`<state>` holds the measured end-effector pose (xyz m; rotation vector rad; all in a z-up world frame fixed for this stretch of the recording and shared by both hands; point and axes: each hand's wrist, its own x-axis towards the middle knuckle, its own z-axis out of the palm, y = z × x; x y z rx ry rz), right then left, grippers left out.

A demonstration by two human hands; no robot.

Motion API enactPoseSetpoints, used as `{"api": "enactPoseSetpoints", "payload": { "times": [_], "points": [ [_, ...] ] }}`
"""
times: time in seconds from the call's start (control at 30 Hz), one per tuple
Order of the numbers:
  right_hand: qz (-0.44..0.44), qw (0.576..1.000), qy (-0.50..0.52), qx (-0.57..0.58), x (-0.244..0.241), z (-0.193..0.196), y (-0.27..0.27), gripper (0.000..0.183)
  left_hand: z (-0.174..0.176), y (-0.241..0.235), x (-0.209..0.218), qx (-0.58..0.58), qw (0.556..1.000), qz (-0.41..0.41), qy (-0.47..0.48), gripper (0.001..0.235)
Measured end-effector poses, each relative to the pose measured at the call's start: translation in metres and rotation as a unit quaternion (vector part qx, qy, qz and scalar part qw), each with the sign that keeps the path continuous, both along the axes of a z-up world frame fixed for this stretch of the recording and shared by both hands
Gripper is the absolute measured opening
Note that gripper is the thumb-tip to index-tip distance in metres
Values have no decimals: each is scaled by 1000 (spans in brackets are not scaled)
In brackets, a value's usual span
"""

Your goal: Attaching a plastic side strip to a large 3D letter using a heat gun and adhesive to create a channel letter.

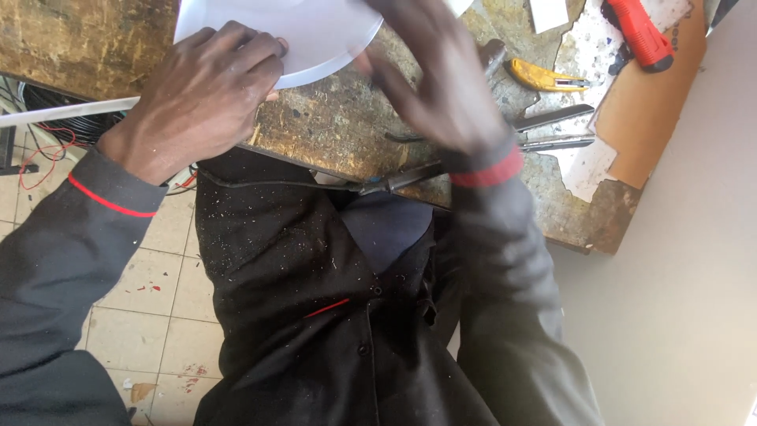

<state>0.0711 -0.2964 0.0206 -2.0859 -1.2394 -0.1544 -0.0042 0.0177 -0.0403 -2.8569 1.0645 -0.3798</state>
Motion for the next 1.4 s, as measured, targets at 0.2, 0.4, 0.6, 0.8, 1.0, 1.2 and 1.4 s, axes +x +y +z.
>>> {"api": "enactPoseSetpoints", "payload": {
  "times": [0.2, 0.4, 0.6, 0.8, 1.0, 1.2, 1.4],
  "points": [
    [38, 953, 98, -285, -79, -18, -69, 107, -8, 2, 1, 7, 1000, 4, 9, 34],
    [-80, 948, -47, -306, -95, -29, -71, 118, -7, 0, -2, 11, 1000, 12, -4, 30],
    [-88, 937, -102, -321, -108, -31, -77, 82, -9, -2, -3, -12, 1000, 12, 8, 34],
    [-86, 950, -105, -280, -122, -33, -75, 93, -14, -3, 2, -45, 997, 15, 65, 42],
    [-147, 979, -99, -103, -114, -42, -116, 65, 10, -10, 4, -58, 985, 55, 153, 37],
    [-172, 879, -6, 445, -120, 7, -138, 72, -18, -2, 3, -51, 994, 21, 90, 36],
    [-264, 783, -151, 543, -50, 79, 0, 54, -23, -1, 3, -51, 995, 9, 87, 37]
  ]
}}
